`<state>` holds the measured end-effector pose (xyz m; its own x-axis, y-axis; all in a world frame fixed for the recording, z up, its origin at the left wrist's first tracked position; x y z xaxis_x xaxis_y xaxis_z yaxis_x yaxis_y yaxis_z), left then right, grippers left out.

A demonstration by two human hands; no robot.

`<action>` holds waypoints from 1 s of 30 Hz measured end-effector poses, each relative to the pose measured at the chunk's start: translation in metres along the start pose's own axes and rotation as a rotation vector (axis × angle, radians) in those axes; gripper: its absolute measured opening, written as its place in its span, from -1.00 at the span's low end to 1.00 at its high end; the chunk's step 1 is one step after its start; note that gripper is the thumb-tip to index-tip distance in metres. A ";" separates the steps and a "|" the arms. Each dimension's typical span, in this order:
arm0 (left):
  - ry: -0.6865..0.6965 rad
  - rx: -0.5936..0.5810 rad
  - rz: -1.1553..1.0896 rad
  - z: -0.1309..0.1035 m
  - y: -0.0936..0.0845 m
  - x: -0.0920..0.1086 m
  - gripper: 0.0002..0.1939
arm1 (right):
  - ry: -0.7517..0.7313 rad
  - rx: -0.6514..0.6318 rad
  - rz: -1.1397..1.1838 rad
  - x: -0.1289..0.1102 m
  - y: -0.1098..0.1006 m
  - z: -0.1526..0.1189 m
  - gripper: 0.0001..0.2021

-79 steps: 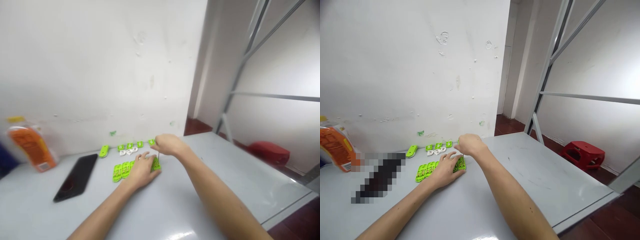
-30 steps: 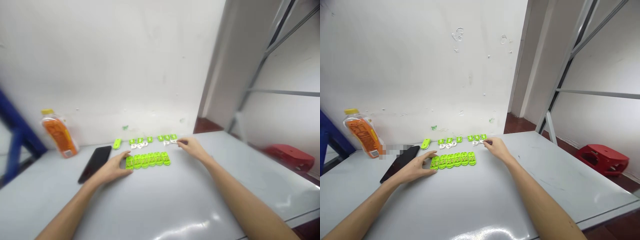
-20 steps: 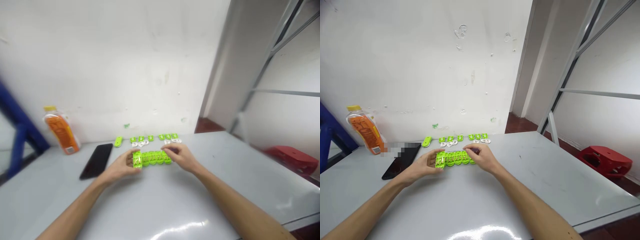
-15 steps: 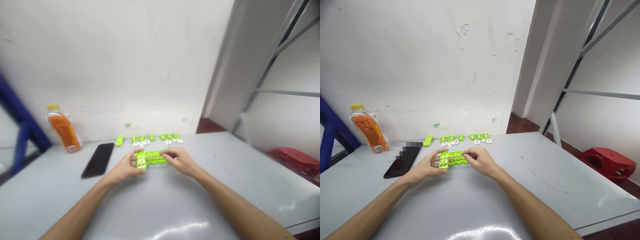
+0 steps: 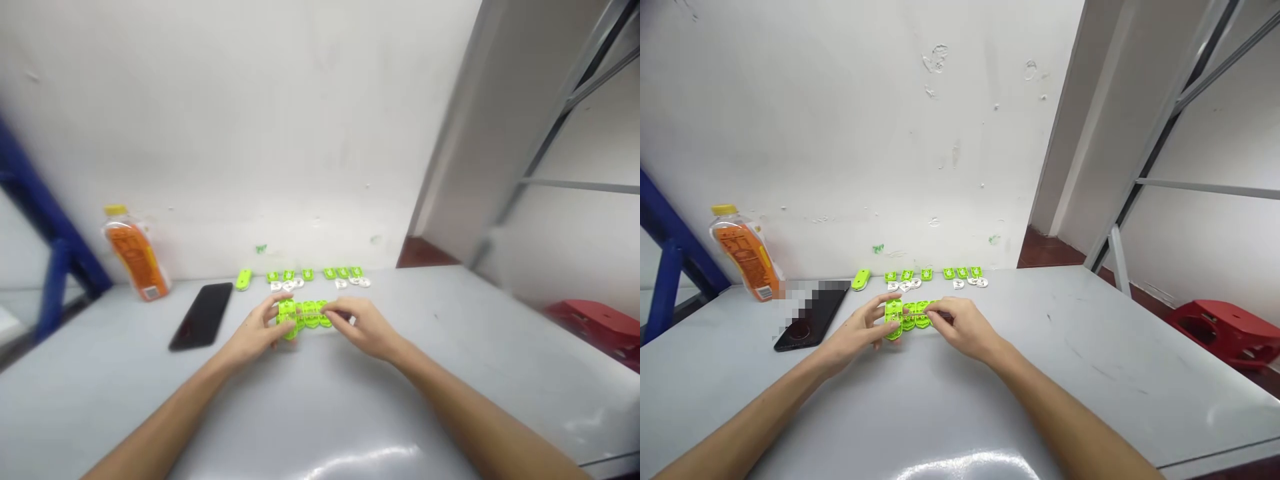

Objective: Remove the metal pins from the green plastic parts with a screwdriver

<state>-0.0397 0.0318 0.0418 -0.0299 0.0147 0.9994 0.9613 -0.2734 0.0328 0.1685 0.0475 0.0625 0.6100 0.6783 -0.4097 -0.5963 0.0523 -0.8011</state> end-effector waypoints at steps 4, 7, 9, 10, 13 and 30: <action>0.021 0.010 -0.033 0.000 0.001 0.000 -0.40 | 0.118 -0.025 0.184 0.004 0.005 0.000 -0.75; 0.028 0.014 -0.066 0.001 0.001 -0.001 -0.39 | 0.192 -0.055 0.284 0.007 0.008 0.001 -0.73; 0.028 0.014 -0.079 0.001 0.001 -0.002 -0.38 | 0.215 -0.075 0.344 0.009 0.009 0.001 -0.72; 0.024 0.014 -0.078 0.001 0.001 -0.002 -0.37 | 0.220 -0.092 0.369 0.010 0.009 0.002 -0.72; 0.007 0.006 -0.030 0.000 0.002 -0.002 -0.34 | 0.242 -0.163 0.389 0.014 0.006 0.002 -0.74; -0.011 -0.103 0.073 -0.008 0.022 -0.009 -0.44 | 0.035 -0.424 0.238 0.009 0.014 -0.006 -0.76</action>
<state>-0.0204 0.0177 0.0339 0.0423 0.0013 0.9991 0.9277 -0.3712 -0.0388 0.1686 0.0502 0.0451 0.5037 0.6096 -0.6121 -0.4608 -0.4096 -0.7873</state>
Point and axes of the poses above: each hand's wrist, its own z-axis towards the middle knuckle, its own y-axis out of the palm, x = y × z, the point moved 2 cm from there along z, towards the middle knuckle, and after that the axes turned 12 degrees about -z, right-handed, at the moved point
